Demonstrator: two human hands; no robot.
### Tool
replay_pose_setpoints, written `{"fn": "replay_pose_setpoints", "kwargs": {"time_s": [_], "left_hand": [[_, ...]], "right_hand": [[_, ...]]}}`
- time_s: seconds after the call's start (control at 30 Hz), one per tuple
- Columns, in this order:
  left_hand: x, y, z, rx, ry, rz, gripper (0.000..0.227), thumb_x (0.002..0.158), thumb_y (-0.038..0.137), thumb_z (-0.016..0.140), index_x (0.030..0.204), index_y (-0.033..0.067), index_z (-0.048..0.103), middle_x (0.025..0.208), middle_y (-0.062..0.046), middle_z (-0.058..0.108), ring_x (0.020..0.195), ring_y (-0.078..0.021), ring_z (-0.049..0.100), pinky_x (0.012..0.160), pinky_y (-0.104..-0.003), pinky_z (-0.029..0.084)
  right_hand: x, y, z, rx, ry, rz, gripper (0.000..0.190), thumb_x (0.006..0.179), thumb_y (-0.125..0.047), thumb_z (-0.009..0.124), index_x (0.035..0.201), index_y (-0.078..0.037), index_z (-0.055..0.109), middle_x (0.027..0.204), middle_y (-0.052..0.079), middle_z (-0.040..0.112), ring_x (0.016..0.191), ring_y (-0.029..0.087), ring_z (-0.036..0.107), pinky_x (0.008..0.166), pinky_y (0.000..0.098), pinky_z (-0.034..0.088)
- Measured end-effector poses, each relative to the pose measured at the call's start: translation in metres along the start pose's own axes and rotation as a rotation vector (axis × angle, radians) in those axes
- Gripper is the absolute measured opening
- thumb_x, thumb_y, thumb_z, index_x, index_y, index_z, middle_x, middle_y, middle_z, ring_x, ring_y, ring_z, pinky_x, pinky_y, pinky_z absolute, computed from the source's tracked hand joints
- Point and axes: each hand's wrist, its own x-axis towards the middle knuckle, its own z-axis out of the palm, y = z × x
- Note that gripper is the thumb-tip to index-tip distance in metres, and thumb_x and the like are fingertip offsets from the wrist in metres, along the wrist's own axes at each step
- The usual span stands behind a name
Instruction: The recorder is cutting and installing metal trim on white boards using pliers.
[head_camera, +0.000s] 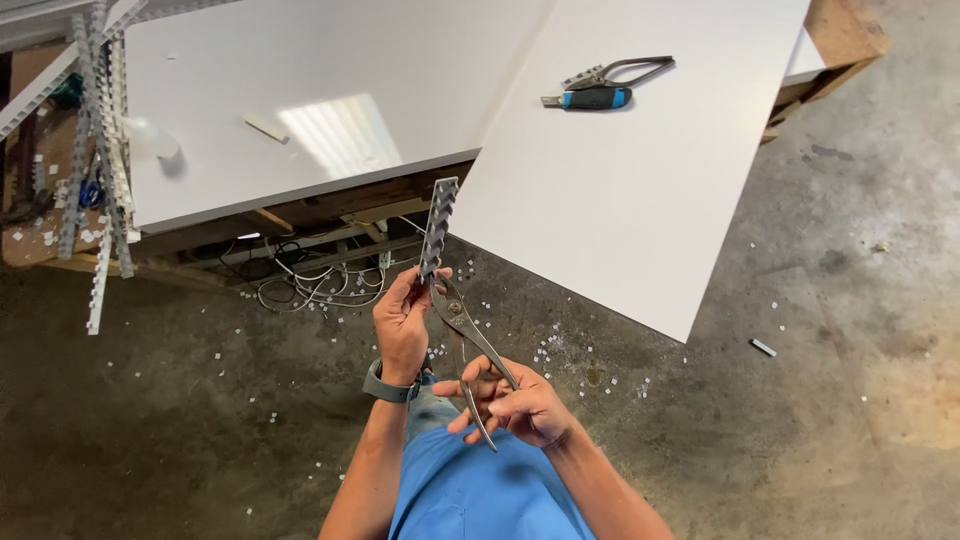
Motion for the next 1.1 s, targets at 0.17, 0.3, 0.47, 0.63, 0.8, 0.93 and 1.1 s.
{"fn": "replay_pose_setpoints", "kwargs": {"time_s": [0.17, 0.3, 0.47, 0.63, 0.8, 0.93, 1.1], "left_hand": [[-0.006, 0.001, 0.008, -0.061, -0.014, -0.002, 0.032, 0.102, -0.003, 0.052, 0.130, 0.0002, 0.067, 0.116, -0.011, 0.076, 0.084, -0.0061, 0.058, 0.072, -0.020, 0.047], [-0.006, 0.005, 0.011, -0.035, -0.022, 0.012, 0.027, 0.105, 0.008, 0.051, 0.125, 0.0014, 0.068, 0.108, -0.008, 0.077, 0.088, -0.0077, 0.066, 0.075, -0.022, 0.052], [-0.008, -0.007, 0.010, -0.002, -0.033, 0.023, 0.024, 0.108, 0.015, 0.054, 0.119, 0.0015, 0.071, 0.103, -0.008, 0.078, 0.081, -0.0075, 0.061, 0.074, -0.024, 0.051], [-0.007, -0.002, 0.011, -0.015, -0.071, 0.035, 0.026, 0.113, 0.020, 0.052, 0.105, 0.0023, 0.070, 0.099, -0.007, 0.075, 0.077, -0.0055, 0.052, 0.073, -0.024, 0.046], [-0.001, -0.008, 0.009, -0.080, -0.044, 0.021, 0.031, 0.109, 0.025, 0.045, 0.101, 0.0041, 0.068, 0.078, 0.001, 0.066, 0.066, -0.0062, 0.054, 0.060, -0.021, 0.045], [-0.003, -0.010, -0.002, 0.018, -0.001, 0.134, 0.034, 0.115, 0.024, 0.049, 0.101, 0.0010, 0.070, 0.076, 0.004, 0.048, 0.069, -0.0054, 0.038, 0.063, -0.022, 0.034], [-0.004, -0.005, -0.007, -0.021, 0.031, 0.029, 0.036, 0.111, 0.026, 0.050, 0.097, 0.0002, 0.071, 0.069, 0.006, 0.048, 0.060, -0.0035, 0.037, 0.055, -0.022, 0.029]], "right_hand": [[-0.013, 0.015, -0.012, 0.033, -0.026, -0.079, 0.033, 0.104, -0.022, 0.059, 0.120, 0.005, 0.050, 0.124, 0.040, 0.059, 0.089, 0.040, 0.075, 0.071, 0.0455, 0.066], [-0.018, 0.017, -0.013, 0.068, -0.049, -0.068, 0.037, 0.107, -0.032, 0.054, 0.120, 0.002, 0.046, 0.119, 0.034, 0.062, 0.082, 0.035, 0.074, 0.064, 0.0415, 0.065], [-0.019, 0.019, -0.001, 0.184, -0.012, -0.052, 0.036, 0.109, -0.036, 0.043, 0.122, -0.003, 0.045, 0.106, 0.029, 0.063, 0.073, 0.030, 0.073, 0.055, 0.0361, 0.062], [-0.010, 0.011, 0.040, 0.223, 0.265, 0.160, 0.061, 0.104, -0.053, 0.024, 0.133, -0.007, 0.051, 0.078, 0.012, 0.055, 0.048, 0.018, 0.057, 0.037, 0.0296, 0.049], [0.000, 0.023, 0.059, 0.234, 0.296, 0.205, 0.076, 0.105, -0.061, 0.018, 0.124, 0.003, 0.053, 0.070, 0.006, 0.047, 0.044, 0.015, 0.049, 0.035, 0.0290, 0.043], [0.001, 0.024, 0.050, 0.233, 0.256, 0.239, 0.074, 0.108, -0.061, 0.019, 0.122, 0.004, 0.052, 0.069, 0.005, 0.046, 0.044, 0.014, 0.048, 0.035, 0.0281, 0.043], [0.002, 0.017, 0.034, 0.185, 0.207, 0.274, 0.075, 0.109, -0.057, 0.019, 0.122, 0.009, 0.052, 0.066, 0.005, 0.048, 0.041, 0.015, 0.050, 0.033, 0.0289, 0.044]]}}
